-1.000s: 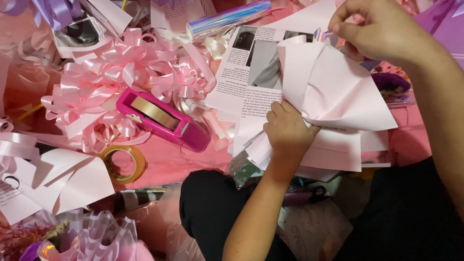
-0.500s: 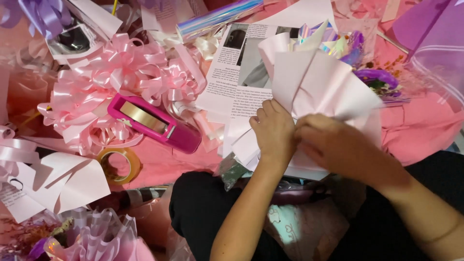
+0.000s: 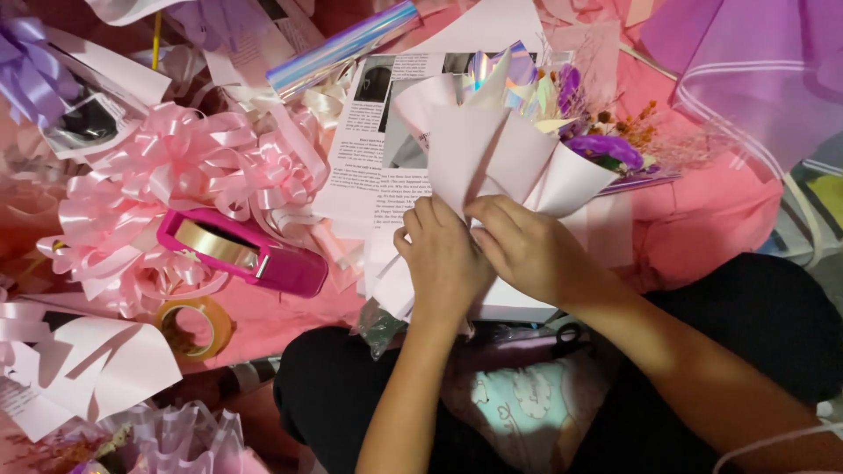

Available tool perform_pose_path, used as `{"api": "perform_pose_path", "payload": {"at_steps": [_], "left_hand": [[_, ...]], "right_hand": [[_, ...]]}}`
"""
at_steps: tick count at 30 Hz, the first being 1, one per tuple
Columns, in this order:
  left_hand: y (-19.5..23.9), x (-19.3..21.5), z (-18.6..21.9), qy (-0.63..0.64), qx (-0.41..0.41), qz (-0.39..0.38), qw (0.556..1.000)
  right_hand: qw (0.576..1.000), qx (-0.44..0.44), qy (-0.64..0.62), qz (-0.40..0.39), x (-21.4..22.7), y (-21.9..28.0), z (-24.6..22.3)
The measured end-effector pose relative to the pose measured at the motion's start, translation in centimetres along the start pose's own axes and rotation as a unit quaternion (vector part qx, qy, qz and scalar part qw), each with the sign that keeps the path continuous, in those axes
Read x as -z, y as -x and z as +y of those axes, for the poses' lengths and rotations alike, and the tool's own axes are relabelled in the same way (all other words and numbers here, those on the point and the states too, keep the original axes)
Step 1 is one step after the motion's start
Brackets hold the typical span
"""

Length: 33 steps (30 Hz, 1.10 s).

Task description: The person wraps a flower bouquet using pink paper and a holographic sheet. They fold the paper around the bouquet, adjust the layers, and secure the wrapping with tape.

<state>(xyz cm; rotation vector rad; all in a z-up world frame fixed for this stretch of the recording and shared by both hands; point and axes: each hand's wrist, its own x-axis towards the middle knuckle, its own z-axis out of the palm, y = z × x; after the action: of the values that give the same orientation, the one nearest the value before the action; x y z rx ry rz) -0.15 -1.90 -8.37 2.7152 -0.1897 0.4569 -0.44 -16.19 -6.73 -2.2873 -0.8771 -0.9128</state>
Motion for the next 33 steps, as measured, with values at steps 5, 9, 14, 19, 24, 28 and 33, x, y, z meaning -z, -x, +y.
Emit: {"api": "perform_pose_path", "payload": {"at_steps": [5, 9, 14, 19, 24, 28, 33], "left_hand": [[-0.1, 6.9, 0.4, 0.312, 0.017, -0.084, 0.946], [0.5, 7.7, -0.3, 0.367, 0.03, -0.079, 0.926], [0.1, 5.1, -0.8, 0.284, 0.031, -0.005, 0.958], [-1.1, 2.6, -2.1, 0.193, -0.065, 0.056, 0.977], [-1.4, 2.0, -3.1, 0.165, -0.141, 0.056, 0.974], [-0.6, 5.8, -0.7, 0.093, -0.129, 0.043, 0.986], [1.0, 9.5, 5.0, -0.11, 0.056, -0.172, 0.977]], "right_hand": [[0.994, 0.033, 0.105, 0.01, 2.5, 0.1, -0.8], [0.993, 0.04, 0.114, 0.012, 2.8, 0.3, -1.4], [0.991, 0.037, 0.117, 0.052, 0.6, 1.2, -1.0], [0.986, 0.049, 0.144, 0.07, -0.6, 1.6, -0.4], [0.978, -0.026, 0.203, -0.029, -0.8, 0.7, -1.1], [0.977, -0.064, 0.18, -0.1, 0.3, -1.6, -1.9], [0.971, -0.117, 0.106, -0.182, -1.2, -2.8, -0.5]]}}
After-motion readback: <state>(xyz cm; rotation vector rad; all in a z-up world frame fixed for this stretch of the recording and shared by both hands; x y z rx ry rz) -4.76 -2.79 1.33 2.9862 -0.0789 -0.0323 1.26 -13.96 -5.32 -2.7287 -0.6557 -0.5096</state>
